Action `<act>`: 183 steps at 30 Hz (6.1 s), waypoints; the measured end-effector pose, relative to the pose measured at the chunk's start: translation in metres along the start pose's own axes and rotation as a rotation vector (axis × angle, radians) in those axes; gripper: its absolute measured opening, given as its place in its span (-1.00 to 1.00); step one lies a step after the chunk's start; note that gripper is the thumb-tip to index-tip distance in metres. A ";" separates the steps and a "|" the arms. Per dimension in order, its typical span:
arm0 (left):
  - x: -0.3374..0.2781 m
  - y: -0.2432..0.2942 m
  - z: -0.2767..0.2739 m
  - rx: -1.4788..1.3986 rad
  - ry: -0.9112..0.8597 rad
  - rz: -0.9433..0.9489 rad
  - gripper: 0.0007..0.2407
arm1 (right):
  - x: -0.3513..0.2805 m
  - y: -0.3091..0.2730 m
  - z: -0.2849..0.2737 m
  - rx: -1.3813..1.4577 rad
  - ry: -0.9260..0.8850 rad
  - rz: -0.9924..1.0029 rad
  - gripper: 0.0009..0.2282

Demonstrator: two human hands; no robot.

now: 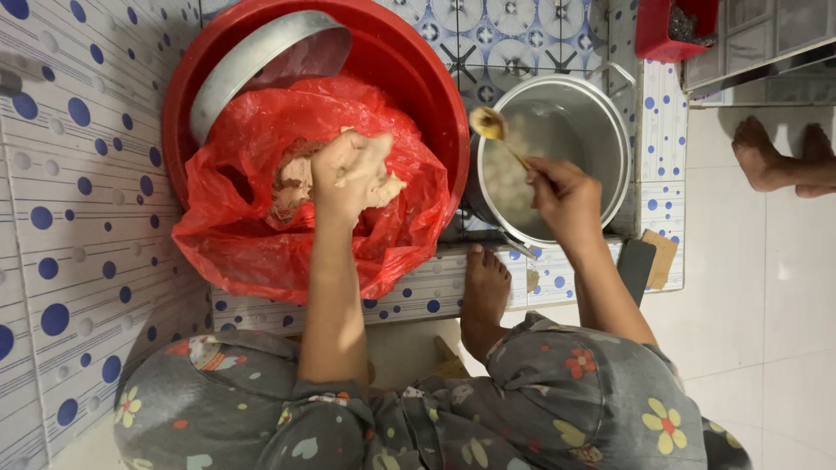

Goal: Scoop meat paste from a bowl and drop it into a pot of water to make meatballs

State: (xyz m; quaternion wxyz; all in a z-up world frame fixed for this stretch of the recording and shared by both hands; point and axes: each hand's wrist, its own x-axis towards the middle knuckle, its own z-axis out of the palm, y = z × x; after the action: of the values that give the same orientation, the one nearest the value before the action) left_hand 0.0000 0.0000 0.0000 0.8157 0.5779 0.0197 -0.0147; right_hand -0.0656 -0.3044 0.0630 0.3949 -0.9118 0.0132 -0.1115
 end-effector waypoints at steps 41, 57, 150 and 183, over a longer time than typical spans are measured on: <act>0.013 -0.075 -0.028 0.756 0.160 0.067 -0.85 | -0.015 0.162 0.026 -0.216 -0.085 0.339 -0.80; 0.002 0.002 0.013 0.051 0.167 -0.144 -0.57 | -0.012 0.046 0.041 0.031 -0.185 0.148 -0.81; 0.012 -0.046 -0.012 0.356 0.224 -0.018 -0.81 | -0.036 -0.020 0.058 0.191 -0.389 0.268 -0.82; 0.007 -0.067 -0.013 0.837 0.171 -0.156 -0.89 | 0.004 -0.093 0.074 0.101 -0.357 -0.147 -0.80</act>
State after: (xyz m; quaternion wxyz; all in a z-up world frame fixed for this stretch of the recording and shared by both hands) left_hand 0.0033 -0.0099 -0.0680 0.5032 0.8547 0.1230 -0.0350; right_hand -0.0517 -0.1878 0.0817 0.4269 -0.8947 -0.1292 0.0231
